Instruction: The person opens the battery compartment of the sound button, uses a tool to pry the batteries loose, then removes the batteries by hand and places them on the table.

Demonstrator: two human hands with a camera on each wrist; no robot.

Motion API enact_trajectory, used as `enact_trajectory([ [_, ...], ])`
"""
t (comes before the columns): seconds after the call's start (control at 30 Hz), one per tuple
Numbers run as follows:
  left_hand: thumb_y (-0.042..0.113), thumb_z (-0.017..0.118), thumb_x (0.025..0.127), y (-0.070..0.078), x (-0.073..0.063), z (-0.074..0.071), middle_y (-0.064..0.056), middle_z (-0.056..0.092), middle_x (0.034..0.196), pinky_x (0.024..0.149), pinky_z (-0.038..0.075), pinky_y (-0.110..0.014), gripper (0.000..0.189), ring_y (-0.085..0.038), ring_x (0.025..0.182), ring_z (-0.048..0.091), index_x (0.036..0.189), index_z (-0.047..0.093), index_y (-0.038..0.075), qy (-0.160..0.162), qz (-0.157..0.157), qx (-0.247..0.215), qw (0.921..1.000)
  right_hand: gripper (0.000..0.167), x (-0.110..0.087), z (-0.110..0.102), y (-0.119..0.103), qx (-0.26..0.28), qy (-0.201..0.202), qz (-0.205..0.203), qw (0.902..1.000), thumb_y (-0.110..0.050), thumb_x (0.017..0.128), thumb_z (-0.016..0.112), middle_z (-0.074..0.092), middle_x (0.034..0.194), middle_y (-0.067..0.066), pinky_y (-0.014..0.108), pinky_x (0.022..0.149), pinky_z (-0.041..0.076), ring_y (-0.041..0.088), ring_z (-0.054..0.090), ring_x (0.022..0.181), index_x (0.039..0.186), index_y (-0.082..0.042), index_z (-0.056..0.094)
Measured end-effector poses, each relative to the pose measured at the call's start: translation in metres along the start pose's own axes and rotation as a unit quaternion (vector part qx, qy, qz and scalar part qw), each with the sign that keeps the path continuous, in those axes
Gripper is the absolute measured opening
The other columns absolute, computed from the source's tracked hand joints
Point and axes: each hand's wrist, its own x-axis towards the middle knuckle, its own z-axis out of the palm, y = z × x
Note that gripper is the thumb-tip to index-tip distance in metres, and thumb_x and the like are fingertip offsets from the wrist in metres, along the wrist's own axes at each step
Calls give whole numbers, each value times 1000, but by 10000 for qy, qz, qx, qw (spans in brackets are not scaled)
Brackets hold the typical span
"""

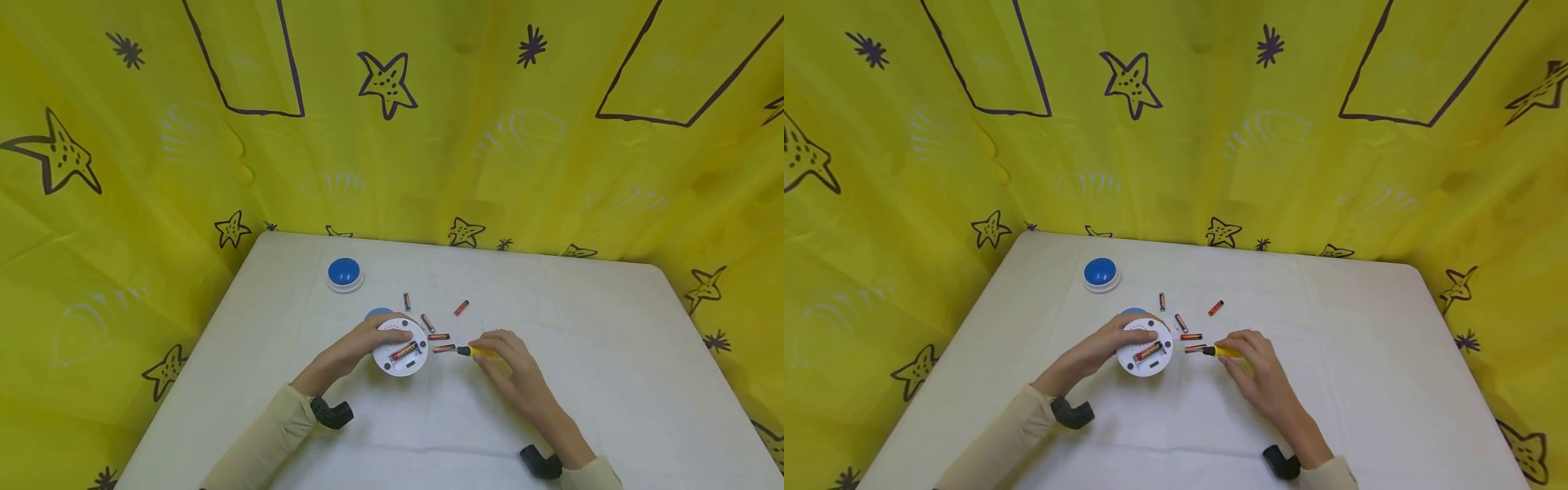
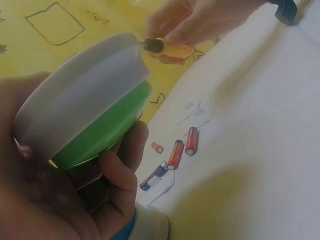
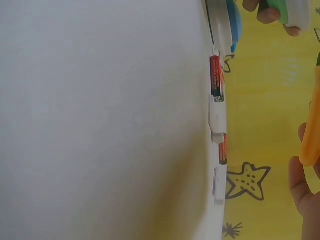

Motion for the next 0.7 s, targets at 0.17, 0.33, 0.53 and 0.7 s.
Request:
enact_trajectory([
  [0.17,39,67,97,-2,-2,-1,-1,70,105,93,41,-31,43,-14,96,62,133,69,17,204,84,98,9997,43,-8,-4,-2,-63,11,113,9999,10,76,84,71,110,-1,9,109,32,13,58,112,111,-14,76],
  [0.33,39,66,97,-4,-4,-3,-4,69,113,95,41,-31,42,-15,103,58,132,69,15,410,185,260,9987,47,-13,-6,-3,-77,38,-8,10000,11,72,86,73,107,-2,12,107,32,15,61,108,109,-17,76],
  [0.53,38,65,98,-6,-8,-5,-4,72,116,94,43,-30,45,-15,102,59,136,66,14,774,219,342,9962,47,-20,-8,-1,-264,-392,122,9988,6,75,86,72,108,-10,19,102,36,12,63,104,109,-25,75],
  [0.7,36,63,100,-7,-11,-6,-5,72,117,92,44,-28,40,-15,102,59,134,67,16,898,369,312,9948,44,-21,-9,0,-402,-707,-23,9967,3,77,85,72,103,-15,28,89,41,8,64,96,107,-27,74],
])
